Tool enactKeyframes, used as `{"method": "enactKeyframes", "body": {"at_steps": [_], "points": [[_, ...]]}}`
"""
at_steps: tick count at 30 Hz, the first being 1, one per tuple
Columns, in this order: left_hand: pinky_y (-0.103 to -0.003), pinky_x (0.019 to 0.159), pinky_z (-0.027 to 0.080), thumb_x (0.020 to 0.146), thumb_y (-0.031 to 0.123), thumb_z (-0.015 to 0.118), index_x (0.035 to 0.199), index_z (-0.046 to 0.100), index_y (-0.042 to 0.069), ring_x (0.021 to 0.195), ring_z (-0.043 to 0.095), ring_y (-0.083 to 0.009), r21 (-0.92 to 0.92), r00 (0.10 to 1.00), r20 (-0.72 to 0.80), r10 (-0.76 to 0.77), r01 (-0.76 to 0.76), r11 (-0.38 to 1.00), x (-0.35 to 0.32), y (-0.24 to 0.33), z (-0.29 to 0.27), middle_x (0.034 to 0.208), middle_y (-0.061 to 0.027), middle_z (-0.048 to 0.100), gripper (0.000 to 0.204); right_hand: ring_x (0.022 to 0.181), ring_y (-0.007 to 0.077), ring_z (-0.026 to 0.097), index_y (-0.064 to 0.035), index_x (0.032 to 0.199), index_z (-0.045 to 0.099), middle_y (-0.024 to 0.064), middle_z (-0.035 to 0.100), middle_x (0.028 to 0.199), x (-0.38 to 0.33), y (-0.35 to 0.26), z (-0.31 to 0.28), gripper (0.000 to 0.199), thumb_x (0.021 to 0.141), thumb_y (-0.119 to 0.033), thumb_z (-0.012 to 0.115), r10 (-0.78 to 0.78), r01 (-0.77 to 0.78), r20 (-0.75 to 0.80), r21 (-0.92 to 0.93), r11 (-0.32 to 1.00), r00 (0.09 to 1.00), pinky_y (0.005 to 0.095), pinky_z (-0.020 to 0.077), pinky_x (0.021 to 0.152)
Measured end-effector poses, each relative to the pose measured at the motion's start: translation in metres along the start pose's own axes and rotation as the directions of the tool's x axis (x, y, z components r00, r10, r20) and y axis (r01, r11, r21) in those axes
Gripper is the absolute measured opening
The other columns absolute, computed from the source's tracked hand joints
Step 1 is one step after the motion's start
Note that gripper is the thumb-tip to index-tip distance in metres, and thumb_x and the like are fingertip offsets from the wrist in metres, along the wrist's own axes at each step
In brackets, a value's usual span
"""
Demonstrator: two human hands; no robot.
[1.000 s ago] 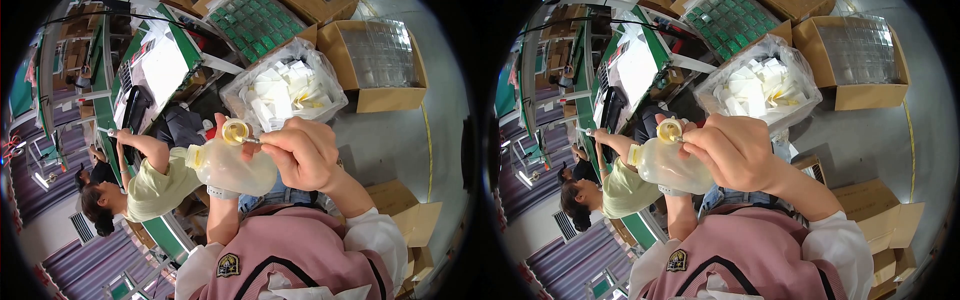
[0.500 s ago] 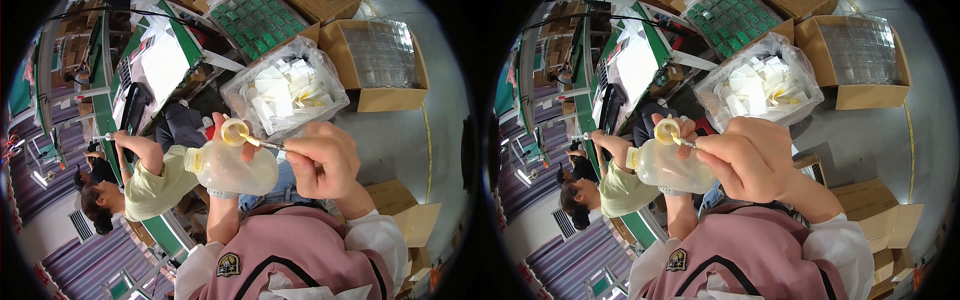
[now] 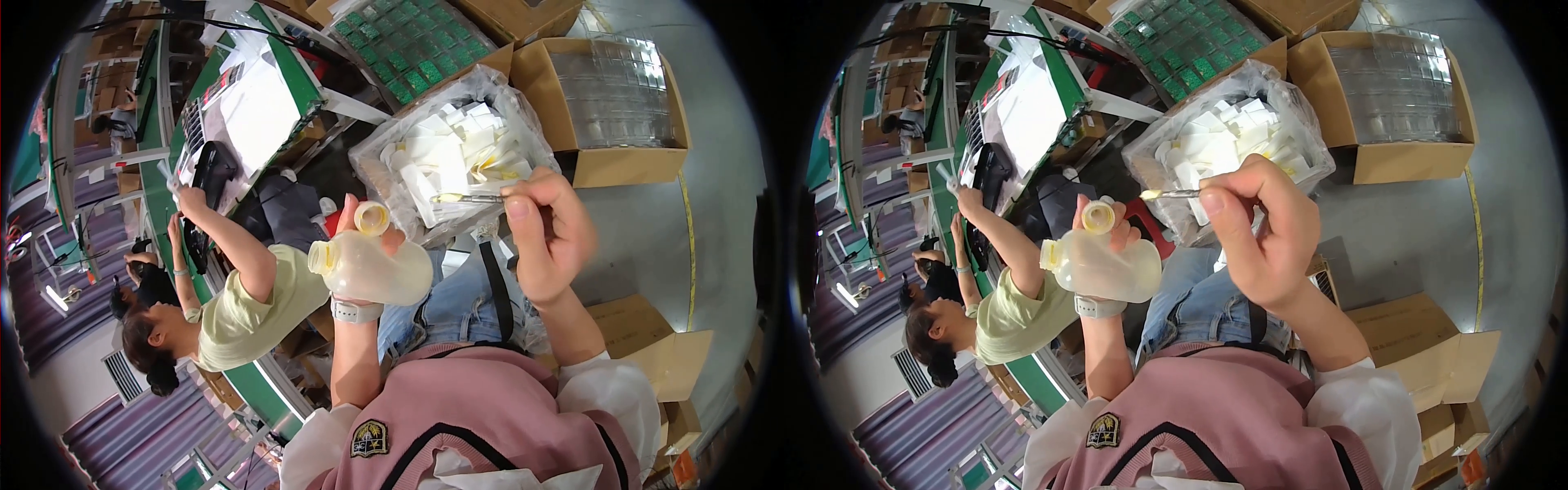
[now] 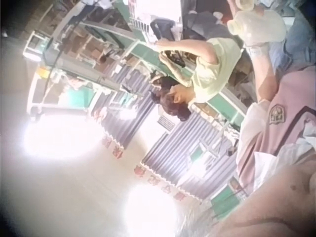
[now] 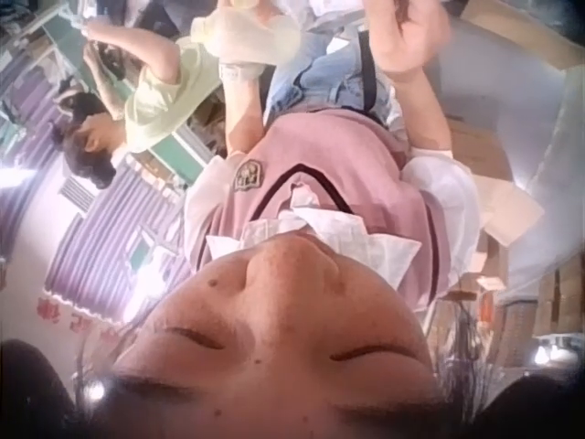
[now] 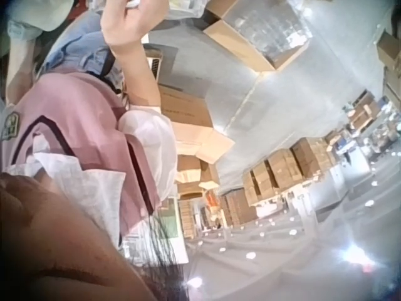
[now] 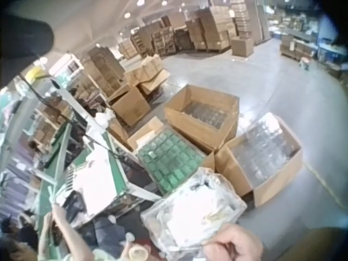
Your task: Applying adhesive from a bottle to small white foam components and sorting them during a manufacturing process.
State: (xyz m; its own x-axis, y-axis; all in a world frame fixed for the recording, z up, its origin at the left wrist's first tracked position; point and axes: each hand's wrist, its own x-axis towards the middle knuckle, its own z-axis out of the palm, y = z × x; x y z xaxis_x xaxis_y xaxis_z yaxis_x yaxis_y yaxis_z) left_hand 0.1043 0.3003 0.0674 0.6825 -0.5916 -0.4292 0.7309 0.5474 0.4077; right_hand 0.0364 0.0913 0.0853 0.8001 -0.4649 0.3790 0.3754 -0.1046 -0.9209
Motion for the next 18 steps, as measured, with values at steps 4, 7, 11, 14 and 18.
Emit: {"method": "enactKeyframes", "body": {"at_steps": [4,7,11,14,18], "points": [[-0.031,0.045,0.039,0.093,0.042,0.047,0.075,0.060,0.014,0.051,0.050,-0.0174,-0.116,0.948,-0.299,-0.105,0.073,0.991,0.002,-0.007,-0.059,0.060,-0.0056,0.055,0.035,0.054,0.0037,0.040,0.0028,0.079,0.059,-0.0021,0.049,0.060,-0.010,0.056,0.007,0.016,0.086,-0.011,0.062,0.426,-0.419,-0.041,0.108,0.901,0.904,0.0201,0.0331,0.049],[-0.032,0.049,0.046,0.091,0.029,0.054,0.078,0.060,0.013,0.056,0.056,-0.0182,-0.194,0.880,-0.465,-0.100,0.009,0.981,0.022,-0.036,-0.113,0.066,-0.0038,0.059,0.022,0.051,0.0084,0.049,0.0031,0.076,0.062,0.0043,0.055,0.057,-0.036,0.197,-0.002,0.017,0.082,-0.013,0.064,0.482,-0.480,-0.071,-0.290,0.828,0.873,0.0261,0.0382,0.049],[-0.031,0.059,0.052,0.088,0.021,0.060,0.098,0.061,0.007,0.068,0.063,-0.0186,-0.086,0.751,-0.657,-0.063,0.008,0.996,0.046,-0.078,-0.167,0.080,-0.0049,0.065,0.017,0.050,0.0110,0.052,0.0037,0.076,0.065,0.0055,0.062,0.059,-0.116,0.351,-0.051,0.021,0.080,-0.017,0.066,0.629,-0.563,-0.177,-0.665,0.491,0.757,0.0285,0.0411,0.050],[-0.031,0.060,0.053,0.085,0.020,0.064,0.097,0.062,0.006,0.069,0.063,-0.0180,-0.106,0.694,-0.709,-0.128,0.074,0.992,0.047,-0.091,-0.207,0.081,-0.0051,0.065,0.018,0.051,0.0109,0.053,0.0025,0.075,0.066,0.0062,0.062,0.058,-0.142,0.369,-0.047,0.023,0.080,-0.020,0.067,0.684,-0.678,-0.277,-0.599,0.427,0.675,0.0286,0.0412,0.050],[-0.031,0.060,0.052,0.082,0.020,0.068,0.091,0.063,0.006,0.069,0.063,-0.0173,-0.194,0.626,-0.760,-0.173,0.036,0.980,0.055,-0.109,-0.233,0.081,-0.0044,0.065,0.017,0.053,0.0093,0.054,0.0003,0.073,0.067,0.0055,0.063,0.059,-0.150,0.373,-0.043,0.021,0.079,-0.020,0.068,0.807,-0.879,-0.384,-0.352,0.321,0.448,0.0273,0.0410,0.050]]}}
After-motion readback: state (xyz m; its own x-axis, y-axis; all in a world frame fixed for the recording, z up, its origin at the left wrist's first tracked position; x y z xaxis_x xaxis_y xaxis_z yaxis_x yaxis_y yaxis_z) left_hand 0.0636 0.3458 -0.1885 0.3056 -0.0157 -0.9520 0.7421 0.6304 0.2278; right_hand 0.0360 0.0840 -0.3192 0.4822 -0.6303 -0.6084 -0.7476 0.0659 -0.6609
